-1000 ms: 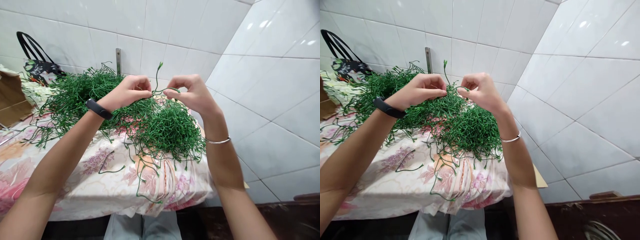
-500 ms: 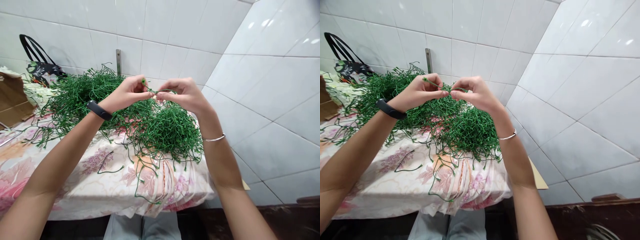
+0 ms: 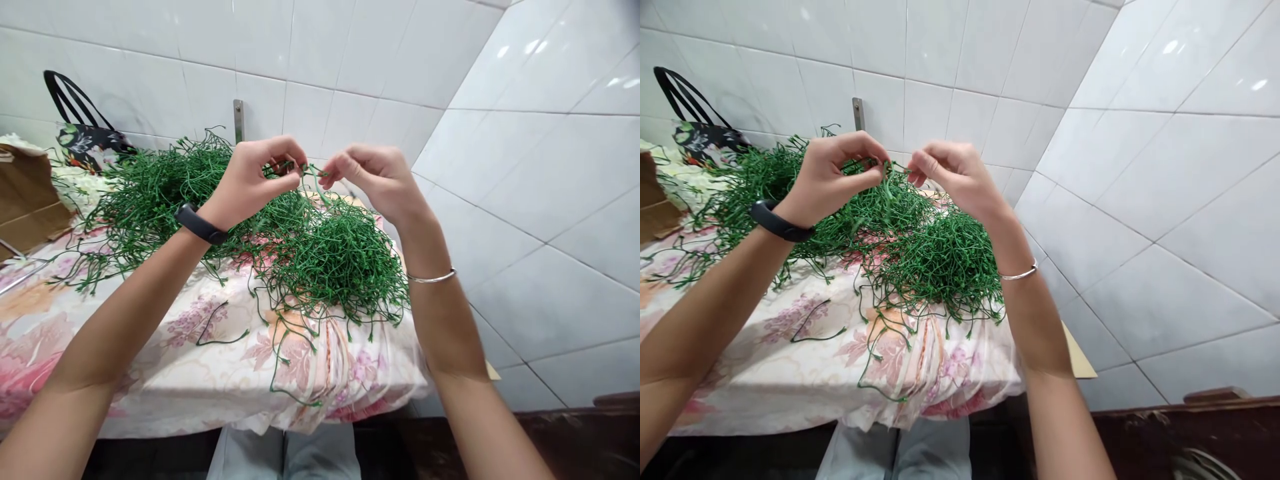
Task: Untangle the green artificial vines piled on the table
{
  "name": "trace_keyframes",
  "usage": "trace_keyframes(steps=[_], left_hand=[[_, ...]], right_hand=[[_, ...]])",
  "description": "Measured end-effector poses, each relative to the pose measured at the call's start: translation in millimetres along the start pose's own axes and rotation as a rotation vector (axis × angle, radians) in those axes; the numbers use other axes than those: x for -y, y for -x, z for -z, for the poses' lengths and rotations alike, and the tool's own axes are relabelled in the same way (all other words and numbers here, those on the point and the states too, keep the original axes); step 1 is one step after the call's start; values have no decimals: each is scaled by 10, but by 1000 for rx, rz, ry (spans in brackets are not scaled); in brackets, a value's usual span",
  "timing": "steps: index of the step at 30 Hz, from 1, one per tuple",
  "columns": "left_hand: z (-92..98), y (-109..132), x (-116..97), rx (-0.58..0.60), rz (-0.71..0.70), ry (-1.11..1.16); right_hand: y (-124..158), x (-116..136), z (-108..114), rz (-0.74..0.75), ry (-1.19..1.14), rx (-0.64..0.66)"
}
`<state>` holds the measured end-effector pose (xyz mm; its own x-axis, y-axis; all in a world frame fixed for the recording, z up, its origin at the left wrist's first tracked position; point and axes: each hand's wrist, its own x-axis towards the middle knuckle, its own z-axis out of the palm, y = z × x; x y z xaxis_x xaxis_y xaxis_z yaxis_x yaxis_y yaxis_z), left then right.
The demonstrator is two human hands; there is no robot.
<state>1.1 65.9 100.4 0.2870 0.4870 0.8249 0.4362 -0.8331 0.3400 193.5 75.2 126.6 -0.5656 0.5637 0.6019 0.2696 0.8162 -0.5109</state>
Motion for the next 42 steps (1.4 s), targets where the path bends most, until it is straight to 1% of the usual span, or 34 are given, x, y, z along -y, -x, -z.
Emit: trace_keyframes(steps=[4, 8, 10, 12, 14, 17, 19, 22, 23, 24, 26, 28, 30, 32, 34, 38, 42], left_hand=[[-20, 12, -81, -37, -103, -239], [-25, 18, -162, -10, -206, -342], [-15, 19, -179, 19, -203, -347], [1, 17, -174, 56, -163, -328], [20, 13, -160, 123, -125, -283], [57, 7, -156, 253, -98, -191], [84, 5, -170, 361, -86, -132], [109, 5, -184, 558, -83, -74], [108, 5, -178, 602, -81, -91], [101, 6, -165, 617, -78, -138], [76, 6, -120, 564, -72, -271], [48, 6, -68, 488, -60, -343], [31, 6, -31, 437, -46, -317], [30, 7, -21, 390, -37, -273], [41, 7, -32, 351, -47, -262], [49, 10, -71, 356, -94, -291], [16, 22, -89, 367, -133, -338]], right_hand=[[3, 15, -43, 34, 122, 8], [17, 56, -45, 101, 187, 41], [31, 91, -45, 113, 170, 79], [45, 120, -50, 110, 148, 114], [53, 131, -54, 105, 136, 142], [51, 109, -52, 115, 137, 196], [42, 83, -46, 123, 137, 278], [27, 56, -35, 117, 137, 443], [25, 54, -32, 109, 139, 481], [24, 55, -29, 101, 141, 495], [27, 65, -25, 92, 146, 463], [35, 75, -30, 90, 167, 382], [41, 73, -44, 85, 207, 298], [39, 56, -64, 65, 231, 249], [30, 33, -81, 31, 206, 267], [17, 14, -74, -9, 132, 362], [21, 42, -40, 27, 251, 400]])
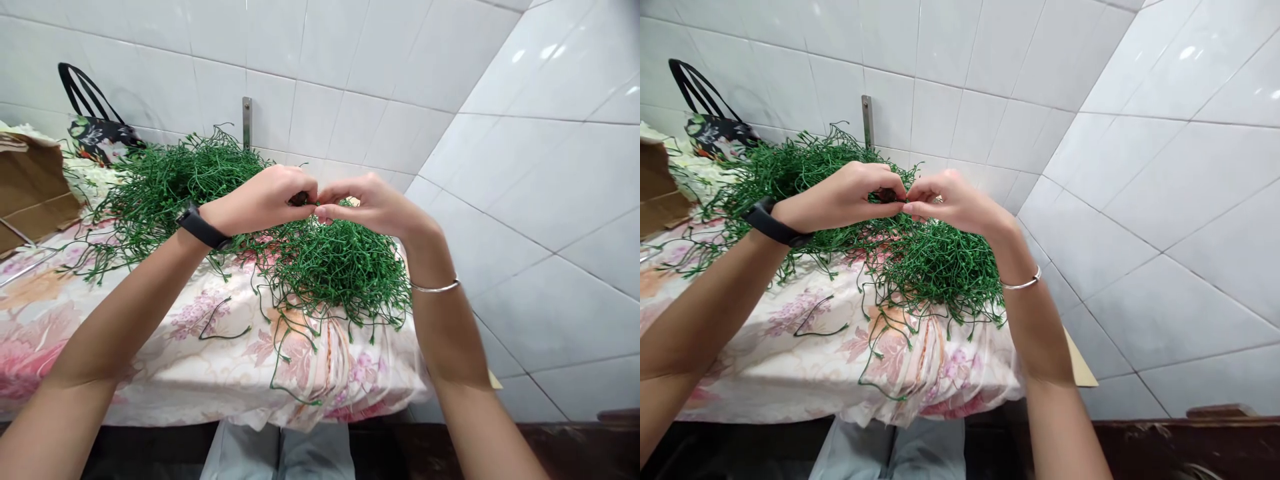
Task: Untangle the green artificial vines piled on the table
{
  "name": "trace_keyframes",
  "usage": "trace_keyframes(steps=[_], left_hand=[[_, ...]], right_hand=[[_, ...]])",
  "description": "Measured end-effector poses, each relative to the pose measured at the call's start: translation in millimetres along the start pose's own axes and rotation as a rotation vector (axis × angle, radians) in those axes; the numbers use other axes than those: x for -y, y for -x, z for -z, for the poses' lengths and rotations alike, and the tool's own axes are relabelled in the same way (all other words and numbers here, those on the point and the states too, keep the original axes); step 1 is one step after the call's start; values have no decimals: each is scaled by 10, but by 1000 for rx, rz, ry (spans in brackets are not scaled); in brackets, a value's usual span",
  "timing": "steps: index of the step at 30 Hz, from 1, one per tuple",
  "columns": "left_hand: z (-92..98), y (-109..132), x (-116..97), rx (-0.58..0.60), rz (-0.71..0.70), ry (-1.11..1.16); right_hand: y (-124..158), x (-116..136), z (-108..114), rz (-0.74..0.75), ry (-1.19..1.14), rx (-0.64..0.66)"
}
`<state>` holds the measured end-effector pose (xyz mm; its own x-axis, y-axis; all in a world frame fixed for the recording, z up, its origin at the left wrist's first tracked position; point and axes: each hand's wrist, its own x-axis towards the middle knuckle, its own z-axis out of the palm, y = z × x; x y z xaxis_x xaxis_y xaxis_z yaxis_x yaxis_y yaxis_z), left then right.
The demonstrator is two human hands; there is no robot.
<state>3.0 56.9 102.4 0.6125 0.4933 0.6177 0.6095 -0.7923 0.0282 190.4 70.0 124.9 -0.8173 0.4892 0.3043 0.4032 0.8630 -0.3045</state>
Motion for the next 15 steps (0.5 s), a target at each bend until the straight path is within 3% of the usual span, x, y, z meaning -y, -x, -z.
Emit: trace_keyframes(steps=[8, 15], left_hand=[[-74, 1, 21, 26, 37, -94], [-119, -33, 30, -3, 100, -47]], right_hand=[[-49, 38, -113, -67, 415, -58], [-82, 30, -182, -52, 588, -215]])
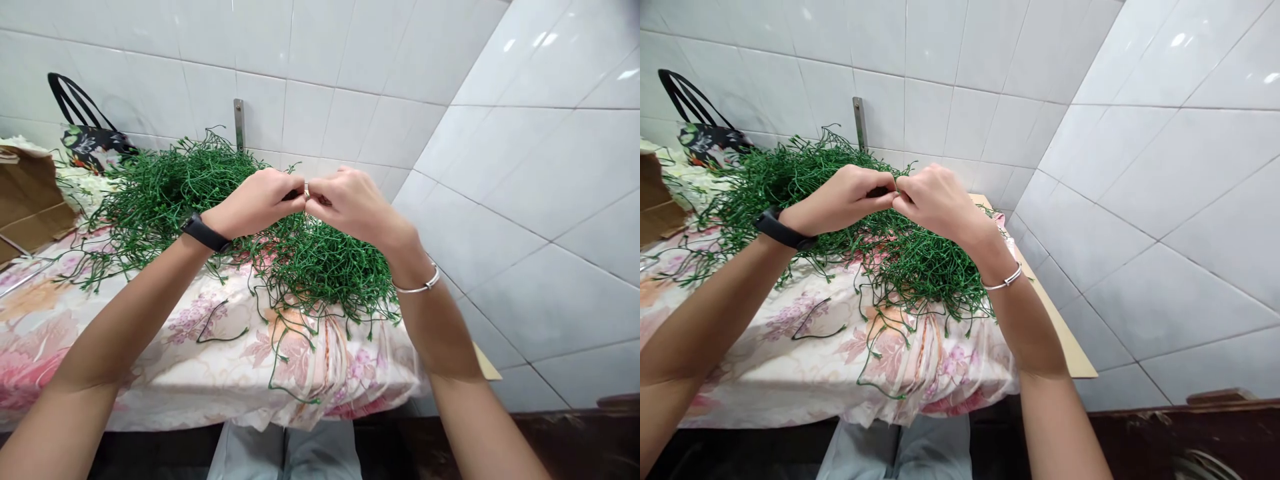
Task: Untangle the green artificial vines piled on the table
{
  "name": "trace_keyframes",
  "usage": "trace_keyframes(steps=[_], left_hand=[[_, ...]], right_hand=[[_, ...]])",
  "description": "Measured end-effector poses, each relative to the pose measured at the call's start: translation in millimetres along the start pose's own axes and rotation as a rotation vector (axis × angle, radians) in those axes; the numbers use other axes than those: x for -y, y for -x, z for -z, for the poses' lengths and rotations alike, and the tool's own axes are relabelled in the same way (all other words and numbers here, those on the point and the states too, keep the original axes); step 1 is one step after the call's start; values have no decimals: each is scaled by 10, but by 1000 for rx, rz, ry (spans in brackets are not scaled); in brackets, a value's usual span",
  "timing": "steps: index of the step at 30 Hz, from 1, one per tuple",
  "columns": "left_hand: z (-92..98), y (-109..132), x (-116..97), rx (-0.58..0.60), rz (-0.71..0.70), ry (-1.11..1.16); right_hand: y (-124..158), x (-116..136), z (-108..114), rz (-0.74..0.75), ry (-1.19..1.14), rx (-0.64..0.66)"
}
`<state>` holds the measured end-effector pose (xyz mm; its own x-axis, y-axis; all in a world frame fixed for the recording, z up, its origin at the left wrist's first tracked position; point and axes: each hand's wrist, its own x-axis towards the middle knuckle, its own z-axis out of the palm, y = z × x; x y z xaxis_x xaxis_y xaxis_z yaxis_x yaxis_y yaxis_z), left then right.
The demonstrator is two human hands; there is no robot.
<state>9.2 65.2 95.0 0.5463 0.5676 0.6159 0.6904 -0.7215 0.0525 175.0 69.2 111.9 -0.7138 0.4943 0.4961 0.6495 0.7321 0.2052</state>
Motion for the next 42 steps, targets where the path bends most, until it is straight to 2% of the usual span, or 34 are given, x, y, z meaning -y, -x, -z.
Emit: trace_keyframes(steps=[7, 12, 15, 19, 22, 24, 27, 29, 31, 34, 37, 42], left_hand=[[-66, -12, -70, -104, 56, 46], [-87, -3, -101, -224, 155, -102], [-82, -8, -98, -191, 169, -31], [-71, -15, -37, -147, 153, 160], [-68, -13, 19, -120, 122, 260], [-68, -11, 41, -126, 117, 277], [-60, -12, 47, -145, 109, 261], [-47, -14, 34, -144, 99, 265], [-28, -12, 11, -145, 86, 276], [0, -2, -36, -159, 58, 299], [15, 11, -72, -155, 41, 312], [19, 9, -58, -138, 62, 302]], right_hand=[[20, -26, 43, -19, -16, -16], [9, -109, 0, -121, -6, -84], [24, -231, -38, -160, -54, -3], [73, -459, -59, -244, 25, 45], [97, -612, -46, -289, 48, 42], [95, -642, -17, -261, -16, -18], [80, -522, 67, -148, -224, -111], [78, -361, 133, -80, -335, -82], [85, -191, 185, -42, -361, -44], [92, -15, 218, -40, -321, -98], [85, 27, 217, -40, -287, -133], [64, -75, 187, -15, -188, -159]])
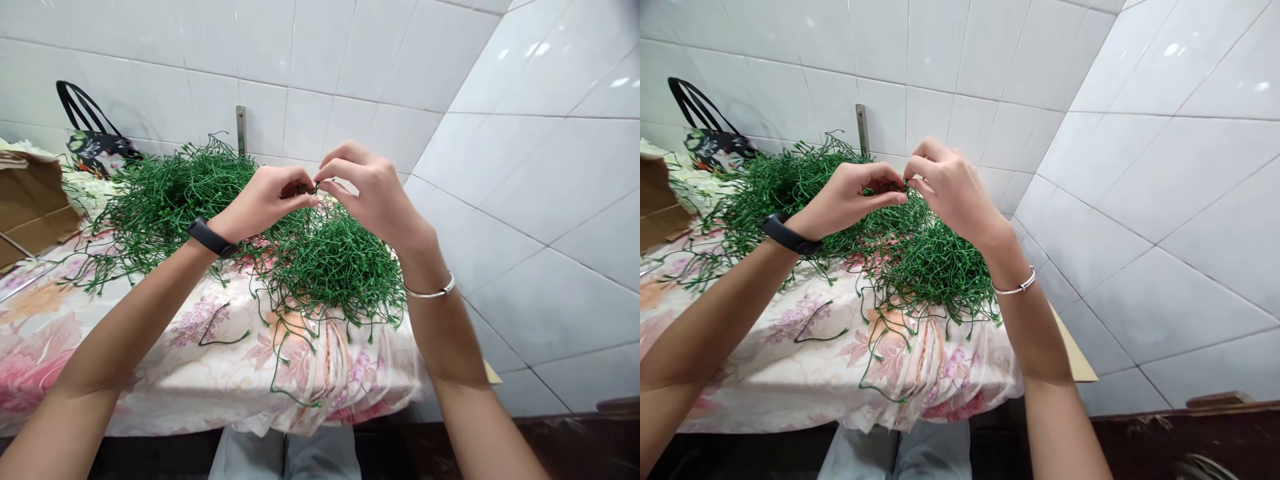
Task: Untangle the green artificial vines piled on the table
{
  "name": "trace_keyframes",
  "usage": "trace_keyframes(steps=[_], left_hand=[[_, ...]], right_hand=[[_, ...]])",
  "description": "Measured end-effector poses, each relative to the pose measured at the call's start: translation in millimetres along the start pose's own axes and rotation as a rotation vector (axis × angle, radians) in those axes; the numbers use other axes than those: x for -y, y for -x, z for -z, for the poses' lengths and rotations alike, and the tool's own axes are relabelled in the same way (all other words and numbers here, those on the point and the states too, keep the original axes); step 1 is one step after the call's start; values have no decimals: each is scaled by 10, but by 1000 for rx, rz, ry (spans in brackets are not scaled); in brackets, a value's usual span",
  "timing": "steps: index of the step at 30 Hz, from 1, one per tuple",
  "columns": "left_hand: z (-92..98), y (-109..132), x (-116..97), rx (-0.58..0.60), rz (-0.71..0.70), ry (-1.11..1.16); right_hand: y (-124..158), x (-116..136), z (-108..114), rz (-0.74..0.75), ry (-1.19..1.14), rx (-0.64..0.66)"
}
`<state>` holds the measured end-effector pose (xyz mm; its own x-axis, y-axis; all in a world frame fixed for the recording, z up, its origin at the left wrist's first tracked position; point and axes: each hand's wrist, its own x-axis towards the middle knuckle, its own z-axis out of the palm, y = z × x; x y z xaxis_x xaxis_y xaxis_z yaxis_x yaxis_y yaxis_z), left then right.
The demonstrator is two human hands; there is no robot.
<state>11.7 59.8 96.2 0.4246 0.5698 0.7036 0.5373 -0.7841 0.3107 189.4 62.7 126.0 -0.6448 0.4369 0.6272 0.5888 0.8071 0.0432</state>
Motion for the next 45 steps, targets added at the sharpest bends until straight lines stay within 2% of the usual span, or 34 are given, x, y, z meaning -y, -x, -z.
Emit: trace_keyframes(steps=[10, 15, 24, 32, 35, 40, 45], left_hand=[[-3, -15, 62, -47, 16, -77], [-35, -8, 37, -9, -2, -156], [-106, -6, 112, -93, -62, -368], [-159, 9, 130, -32, -184, -437], [-154, 9, 108, -27, -206, -478], [-183, 23, 86, -19, -254, -716], [-246, 50, 92, 1, -211, -816]], right_hand=[[-47, -27, -146, -9, 170, -87], [-27, -30, -187, -56, 54, -10], [-53, -58, -196, -100, -84, 21], [-9, -68, -143, -109, -169, 95], [-4, -69, -146, -115, -109, 88], [-26, -73, -222, -113, 56, 101], [-31, -30, -255, -61, 208, 149]])
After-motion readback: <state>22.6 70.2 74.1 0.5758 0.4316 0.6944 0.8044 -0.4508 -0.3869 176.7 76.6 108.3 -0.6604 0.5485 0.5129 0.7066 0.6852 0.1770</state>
